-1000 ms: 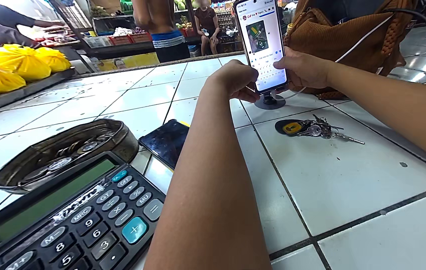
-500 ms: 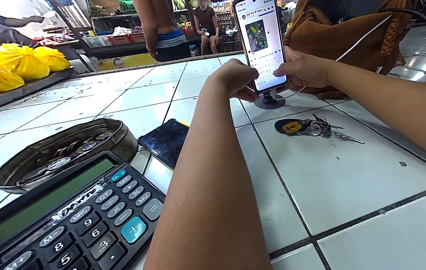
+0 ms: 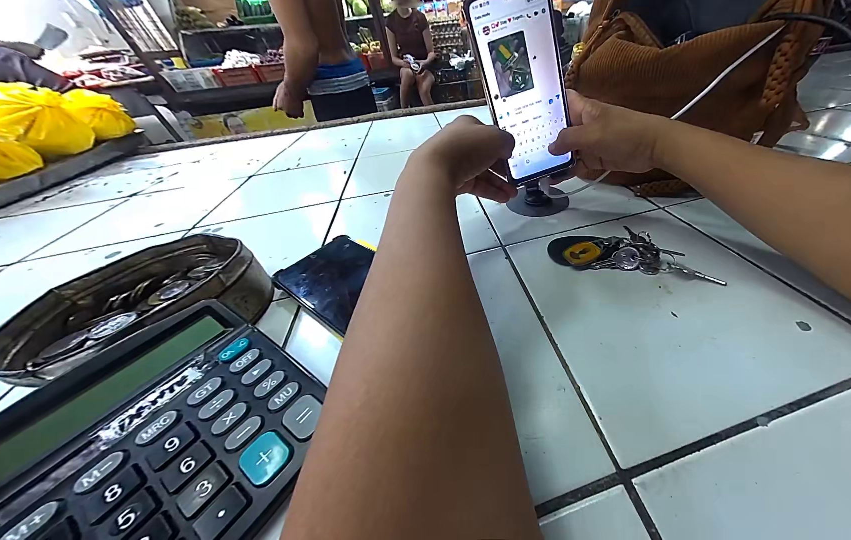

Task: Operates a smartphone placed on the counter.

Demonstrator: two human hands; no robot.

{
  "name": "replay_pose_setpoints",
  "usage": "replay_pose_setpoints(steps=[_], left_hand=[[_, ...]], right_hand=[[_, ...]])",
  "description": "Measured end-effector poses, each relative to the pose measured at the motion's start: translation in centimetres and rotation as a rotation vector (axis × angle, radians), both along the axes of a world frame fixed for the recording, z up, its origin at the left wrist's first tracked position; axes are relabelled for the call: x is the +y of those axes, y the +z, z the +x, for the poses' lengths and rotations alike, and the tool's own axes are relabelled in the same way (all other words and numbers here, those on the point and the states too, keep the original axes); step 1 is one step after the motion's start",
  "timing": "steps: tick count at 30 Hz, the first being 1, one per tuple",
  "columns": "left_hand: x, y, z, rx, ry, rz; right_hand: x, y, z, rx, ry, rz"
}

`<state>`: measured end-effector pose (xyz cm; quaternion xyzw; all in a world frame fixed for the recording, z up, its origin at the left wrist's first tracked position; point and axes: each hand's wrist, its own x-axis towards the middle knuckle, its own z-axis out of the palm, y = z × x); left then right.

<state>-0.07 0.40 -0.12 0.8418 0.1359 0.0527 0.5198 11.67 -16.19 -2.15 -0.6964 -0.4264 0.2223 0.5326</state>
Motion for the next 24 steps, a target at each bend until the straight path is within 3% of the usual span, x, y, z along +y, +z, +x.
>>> replay_pose_setpoints(steps=[11,24], left_hand=[[0.0,0.0,-0.1,-0.010,-0.007,0.002],[-0.1,0.0,-0.3,-0.024,-0.028,0.010]], right_hand=[[0.0,0.2,-0.4,0.046,-0.023,0.002],[1.0,-0.8,-0.9,-0.101,-0.157,0.090]])
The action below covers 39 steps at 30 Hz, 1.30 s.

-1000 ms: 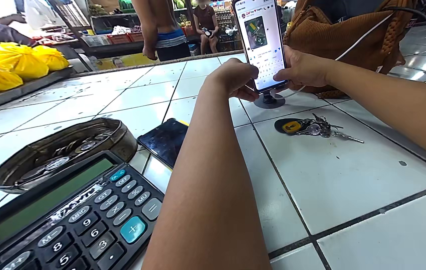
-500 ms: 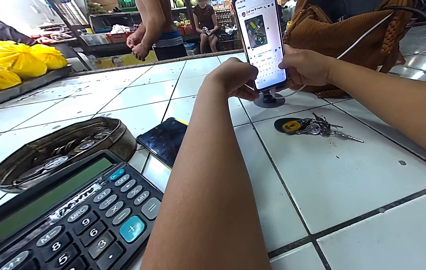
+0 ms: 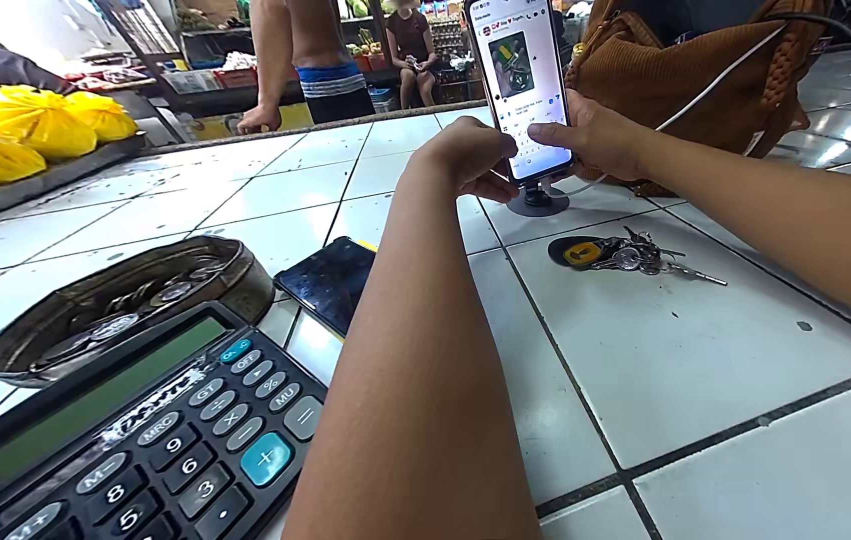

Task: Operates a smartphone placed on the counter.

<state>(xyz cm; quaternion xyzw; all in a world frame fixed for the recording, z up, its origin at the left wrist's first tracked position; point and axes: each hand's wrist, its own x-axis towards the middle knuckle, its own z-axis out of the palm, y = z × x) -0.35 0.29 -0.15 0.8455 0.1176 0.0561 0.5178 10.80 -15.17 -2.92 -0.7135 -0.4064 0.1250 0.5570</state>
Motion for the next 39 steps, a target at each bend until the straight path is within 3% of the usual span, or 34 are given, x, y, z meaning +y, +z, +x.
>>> replay_pose_setpoints(steps=[3,7,14,39], left_hand=[[0.1,0.0,0.1,0.001,0.005,0.004],[0.1,0.1,0.2,0.021,0.008,0.010],[0.2,0.0,0.1,0.016,0.003,0.009],[0.1,0.1,0.1,0.018,0.011,-0.006]], right_hand=[[0.5,-0.3,0.1,-0.048,-0.046,0.021],[-0.4,0.1,0.5,0.037,0.105,-0.033],[-0.9,0.4,1.1,0.092,0.184,-0.048],[-0.9,0.6,0.5,0.085,0.146,-0.061]])
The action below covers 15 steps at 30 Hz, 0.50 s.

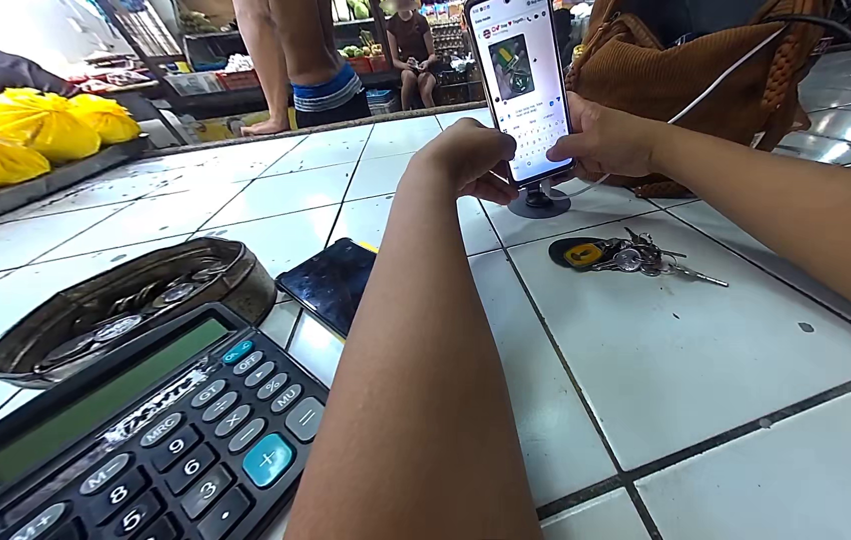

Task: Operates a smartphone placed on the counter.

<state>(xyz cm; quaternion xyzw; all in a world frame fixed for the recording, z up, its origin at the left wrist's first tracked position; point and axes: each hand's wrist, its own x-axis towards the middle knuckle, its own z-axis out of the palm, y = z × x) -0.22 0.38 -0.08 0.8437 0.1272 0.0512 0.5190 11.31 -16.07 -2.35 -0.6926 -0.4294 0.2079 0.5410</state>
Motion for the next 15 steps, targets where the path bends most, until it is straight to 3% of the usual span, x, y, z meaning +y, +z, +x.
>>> replay_pose_setpoints(steps=[15], left_hand=[[-0.06,0.05,-0.04,0.000,0.000,0.017]], right_hand=[[0.80,-0.45,-0.41,-0.029,-0.108,0.066]])
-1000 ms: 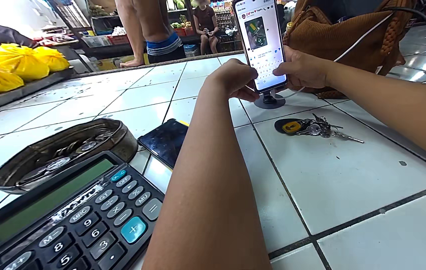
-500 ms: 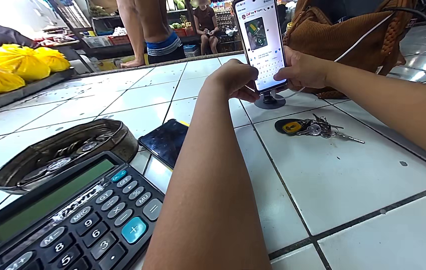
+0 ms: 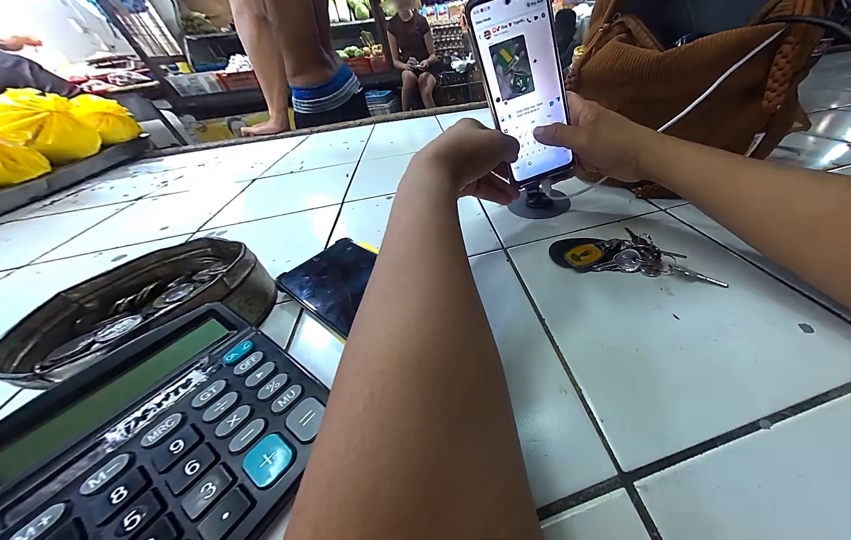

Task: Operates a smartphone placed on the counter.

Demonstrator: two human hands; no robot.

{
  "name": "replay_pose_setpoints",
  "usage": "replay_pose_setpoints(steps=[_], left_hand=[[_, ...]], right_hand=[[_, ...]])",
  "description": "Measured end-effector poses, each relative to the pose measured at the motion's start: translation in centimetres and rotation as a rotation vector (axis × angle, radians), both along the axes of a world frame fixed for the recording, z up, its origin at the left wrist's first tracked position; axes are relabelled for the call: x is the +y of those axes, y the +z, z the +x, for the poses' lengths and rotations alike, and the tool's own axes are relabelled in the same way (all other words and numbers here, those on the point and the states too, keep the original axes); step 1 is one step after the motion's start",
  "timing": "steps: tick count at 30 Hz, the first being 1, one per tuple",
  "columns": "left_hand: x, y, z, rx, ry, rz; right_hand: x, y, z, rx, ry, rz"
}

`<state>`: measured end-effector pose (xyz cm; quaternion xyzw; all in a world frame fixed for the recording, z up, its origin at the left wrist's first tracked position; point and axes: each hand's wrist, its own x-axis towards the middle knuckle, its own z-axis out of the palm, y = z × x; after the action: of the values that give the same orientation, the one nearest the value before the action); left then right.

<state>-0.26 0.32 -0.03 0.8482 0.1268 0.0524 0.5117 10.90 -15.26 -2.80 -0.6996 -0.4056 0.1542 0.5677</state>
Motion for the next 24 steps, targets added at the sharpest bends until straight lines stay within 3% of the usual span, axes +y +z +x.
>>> replay_pose_setpoints(steps=[6,24], left_hand=[[0.00,0.00,-0.08,-0.005,-0.007,0.006],[0.03,-0.06,-0.16,0.006,-0.037,0.029]], right_hand=[[-0.72,0.27,0.56,0.022,0.131,-0.057],[-0.60,0.46,0.63,0.147,0.058,-0.027]])
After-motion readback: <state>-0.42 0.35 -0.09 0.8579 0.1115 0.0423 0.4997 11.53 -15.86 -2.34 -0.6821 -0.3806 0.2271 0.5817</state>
